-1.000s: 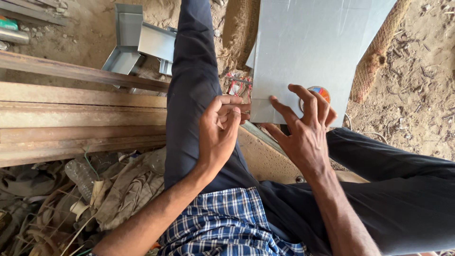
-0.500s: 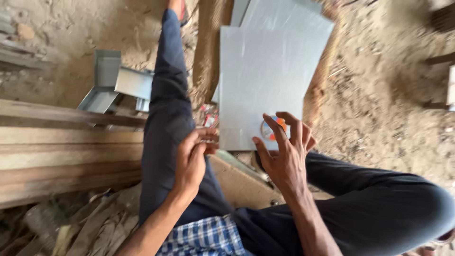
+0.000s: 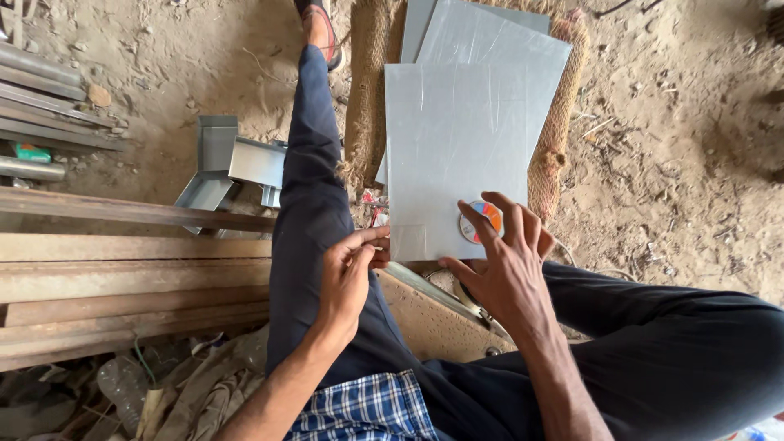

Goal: The person sits on the ground and wraps a roll of tape around the edges of a flat metal sheet. They repeatedly pull tape from the roll, press it onto the sheet's edge, and smooth it down. The person handles the tape roll and the metal sheet throughout the task.

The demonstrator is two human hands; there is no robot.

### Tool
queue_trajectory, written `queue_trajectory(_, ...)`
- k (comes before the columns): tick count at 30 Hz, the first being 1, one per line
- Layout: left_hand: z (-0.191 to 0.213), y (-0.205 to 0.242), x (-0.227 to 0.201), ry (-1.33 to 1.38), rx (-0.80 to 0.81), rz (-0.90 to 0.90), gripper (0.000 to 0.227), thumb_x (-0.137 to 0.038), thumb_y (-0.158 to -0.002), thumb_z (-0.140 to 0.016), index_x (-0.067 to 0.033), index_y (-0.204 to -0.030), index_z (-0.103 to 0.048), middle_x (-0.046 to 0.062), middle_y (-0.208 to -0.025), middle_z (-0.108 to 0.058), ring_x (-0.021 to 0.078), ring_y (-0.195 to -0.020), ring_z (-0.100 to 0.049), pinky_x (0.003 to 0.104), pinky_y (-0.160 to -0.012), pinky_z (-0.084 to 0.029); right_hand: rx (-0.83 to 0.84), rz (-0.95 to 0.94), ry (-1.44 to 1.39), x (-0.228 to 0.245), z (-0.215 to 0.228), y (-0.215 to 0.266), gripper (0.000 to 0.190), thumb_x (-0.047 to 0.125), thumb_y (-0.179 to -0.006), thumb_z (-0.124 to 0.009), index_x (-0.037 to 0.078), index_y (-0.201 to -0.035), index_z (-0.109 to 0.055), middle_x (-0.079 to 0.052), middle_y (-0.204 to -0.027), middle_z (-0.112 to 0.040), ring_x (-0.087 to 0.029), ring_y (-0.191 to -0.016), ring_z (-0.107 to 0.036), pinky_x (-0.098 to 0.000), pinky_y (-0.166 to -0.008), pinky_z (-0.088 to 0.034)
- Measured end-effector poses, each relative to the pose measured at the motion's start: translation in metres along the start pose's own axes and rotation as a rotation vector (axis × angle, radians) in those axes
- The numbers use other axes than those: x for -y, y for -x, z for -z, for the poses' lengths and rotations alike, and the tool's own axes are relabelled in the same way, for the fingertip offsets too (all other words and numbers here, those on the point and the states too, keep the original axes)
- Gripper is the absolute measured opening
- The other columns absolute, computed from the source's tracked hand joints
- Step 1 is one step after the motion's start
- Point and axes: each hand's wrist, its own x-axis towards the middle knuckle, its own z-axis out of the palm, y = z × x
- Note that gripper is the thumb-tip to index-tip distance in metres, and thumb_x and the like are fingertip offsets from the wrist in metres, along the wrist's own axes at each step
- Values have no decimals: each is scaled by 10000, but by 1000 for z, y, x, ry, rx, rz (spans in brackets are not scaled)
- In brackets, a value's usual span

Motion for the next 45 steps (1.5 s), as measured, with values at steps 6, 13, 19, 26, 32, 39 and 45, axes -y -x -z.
queue_trajectory(6,-12,2,10,119,-16,81,278,-15,-995,-499,66,-1154,-712,110,-962,-750,145,-838,-701,278,-800,-586,-2,53,-9,6,-8,3,892,483,-600,-919,183,-1392,-636,-102,-1525,-417,-369,-1390,-340,-557,-1117,-289)
queue_trajectory(13,-20,1,12,203,-32,116,263,-25,-1006,-529,69,-1167,-714,115,-993,-753,153,-866,-709,282,-823,-594,-13,87,40,-1,-15,-5,894,501,-560,-945,197,-1350,-658,-103,-1510,-426,-346,-1376,-349,-553,-1129,-266)
queue_trajectory(19,-27,-3,-1,72,-18,94,278,-1,-962,-556,42,-1189,-710,98,-1023,-761,131,-910,-712,254,-843,-586,-48,65,33,-5,-14,-9,885,445,-593,-953,202,-1391,-658,-85,-1543,-424,-329,-1424,-341,-529,-1160,-276)
queue_trajectory(26,-26,-3,-4,5,-24,49,313,72,-901,-583,32,-1197,-674,91,-1041,-742,119,-911,-703,246,-838,-580,-41,31,28,-13,-13,-1,995,474,-552,-982,177,-1422,-601,-141,-1549,-371,-383,-1388,-316,-596,-1123,-269)
queue_trajectory(32,-23,2,-1,-57,35,-21,404,49,-906,-605,37,-1299,-695,64,-1032,-736,109,-918,-674,258,-867,-566,-85,-49,-2,-26,-4,7,1209,447,-498,-997,195,-1541,-440,-156,-1560,-371,-377,-1408,-308,-619,-1112,-258)
queue_trajectory(39,-12,-3,-2,-46,102,-42,441,28,-911,-609,42,-1350,-634,66,-1103,-721,115,-983,-675,265,-923,-562,-143,-75,1,-39,1,6,1211,456,-552,-1030,209,-1574,-429,-128,-1574,-368,-361,-1425,-301,-604,-1107,-259)
queue_trajectory(45,-15,6,-16,-425,51,-380,623,-159,-844,-824,-3,-1377,-542,86,-1158,-665,165,-973,-670,305,-856,-579,-85,-51,38,-32,-2,10,1137,367,-583,-1023,182,-1561,-473,-135,-1585,-349,-370,-1438,-293,-609,-1135,-258)
